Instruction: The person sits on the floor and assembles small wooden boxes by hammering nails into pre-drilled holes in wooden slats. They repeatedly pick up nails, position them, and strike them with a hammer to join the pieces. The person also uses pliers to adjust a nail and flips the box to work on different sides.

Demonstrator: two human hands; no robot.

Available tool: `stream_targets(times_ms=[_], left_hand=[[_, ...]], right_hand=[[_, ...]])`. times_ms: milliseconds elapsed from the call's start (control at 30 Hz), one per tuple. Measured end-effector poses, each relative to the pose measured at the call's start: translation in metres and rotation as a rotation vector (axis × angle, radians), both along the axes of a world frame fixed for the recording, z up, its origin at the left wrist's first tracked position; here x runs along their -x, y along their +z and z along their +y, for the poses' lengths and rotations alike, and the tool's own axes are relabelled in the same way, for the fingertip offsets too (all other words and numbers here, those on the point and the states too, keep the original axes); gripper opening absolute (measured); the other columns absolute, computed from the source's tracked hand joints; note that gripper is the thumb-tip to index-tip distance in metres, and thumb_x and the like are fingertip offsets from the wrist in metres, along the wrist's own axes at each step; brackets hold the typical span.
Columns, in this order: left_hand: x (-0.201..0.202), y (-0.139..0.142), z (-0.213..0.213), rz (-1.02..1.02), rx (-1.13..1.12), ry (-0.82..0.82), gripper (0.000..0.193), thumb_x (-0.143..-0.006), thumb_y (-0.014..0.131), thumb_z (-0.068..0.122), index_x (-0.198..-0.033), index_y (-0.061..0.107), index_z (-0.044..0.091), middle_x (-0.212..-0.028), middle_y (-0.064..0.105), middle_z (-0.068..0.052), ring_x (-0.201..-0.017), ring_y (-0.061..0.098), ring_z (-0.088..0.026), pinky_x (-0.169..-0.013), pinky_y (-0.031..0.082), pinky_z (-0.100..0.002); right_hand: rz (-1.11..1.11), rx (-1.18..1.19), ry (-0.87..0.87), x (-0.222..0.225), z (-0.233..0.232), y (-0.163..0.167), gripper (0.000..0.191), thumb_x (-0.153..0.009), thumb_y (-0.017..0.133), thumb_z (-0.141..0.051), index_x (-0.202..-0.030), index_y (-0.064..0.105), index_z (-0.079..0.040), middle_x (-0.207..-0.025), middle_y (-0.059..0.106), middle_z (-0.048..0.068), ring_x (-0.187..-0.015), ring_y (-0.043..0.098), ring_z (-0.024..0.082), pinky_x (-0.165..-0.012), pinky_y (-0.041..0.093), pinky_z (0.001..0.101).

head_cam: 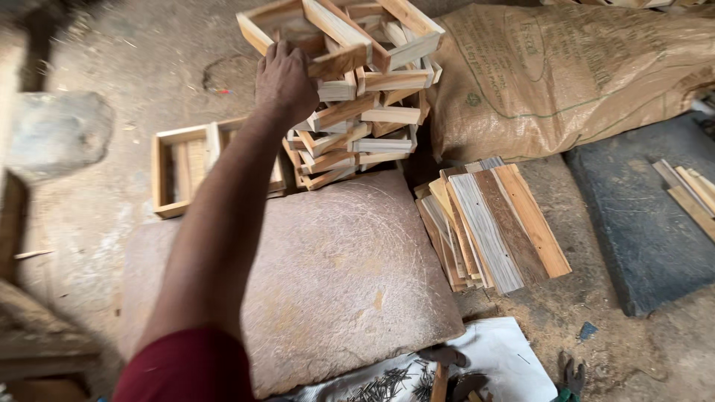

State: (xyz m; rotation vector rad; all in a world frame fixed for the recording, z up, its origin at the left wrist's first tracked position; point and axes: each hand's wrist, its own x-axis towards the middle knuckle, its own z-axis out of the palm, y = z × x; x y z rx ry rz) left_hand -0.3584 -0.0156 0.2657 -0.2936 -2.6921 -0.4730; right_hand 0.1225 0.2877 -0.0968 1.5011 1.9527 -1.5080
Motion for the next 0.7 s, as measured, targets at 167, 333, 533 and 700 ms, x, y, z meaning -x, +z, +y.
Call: stream_targets(times_ms=[167, 333, 533, 700], left_hand=[[-0.079, 0.088, -0.015, -0.207, -0.332, -0.037, 0.037, -0.103, 0.057, 0.026, -0.114, 0.066, -0.008, -0.112, 0.063, -0.026, -0.103, 0.06, -0.039, -0.092, 0.052, -0.054], [-0.22, 0.123, -0.051, -0.157, -0.735, -0.138, 0.044, -0.102, 0.068, 0.035, -0.122, 0.055, -0.001, -0.104, 0.068, -0.016, -0.094, 0.067, -0.019, -0.077, 0.059, -0.028], [-0.386, 0.019, -0.053, -0.387, -1.871, -0.467, 0.023, -0.111, 0.06, 0.024, -0.112, 0.062, 0.0, -0.115, 0.071, -0.017, -0.124, 0.064, -0.041, -0.111, 0.051, -0.053], [-0.503, -0.096, -0.003, -0.623, -2.066, -0.45, 0.028, -0.107, 0.055, 0.022, -0.118, 0.064, -0.002, -0.111, 0.073, -0.016, -0.12, 0.066, -0.04, -0.106, 0.058, -0.051]], right_hand=[[0.043, -0.015, 0.002, -0.001, -0.008, 0.01, 0.063, -0.098, 0.056, -0.043, -0.149, 0.045, -0.007, -0.115, 0.064, 0.012, -0.102, 0.061, 0.025, -0.085, 0.049, 0.0374], [0.197, -0.141, -0.082, -0.023, -0.016, 0.031, 0.064, -0.099, 0.055, -0.045, -0.149, 0.047, -0.005, -0.119, 0.065, 0.012, -0.107, 0.061, 0.025, -0.089, 0.05, 0.0371], [0.685, -0.203, 0.127, -0.039, -0.019, 0.153, 0.066, -0.1, 0.053, -0.047, -0.148, 0.048, -0.003, -0.124, 0.066, 0.012, -0.112, 0.062, 0.025, -0.093, 0.05, 0.0366], [1.089, 0.612, 0.115, -0.029, -0.02, 0.258, 0.057, -0.101, 0.057, -0.036, -0.147, 0.05, -0.004, -0.12, 0.069, 0.015, -0.103, 0.071, 0.025, -0.086, 0.059, 0.0374]])
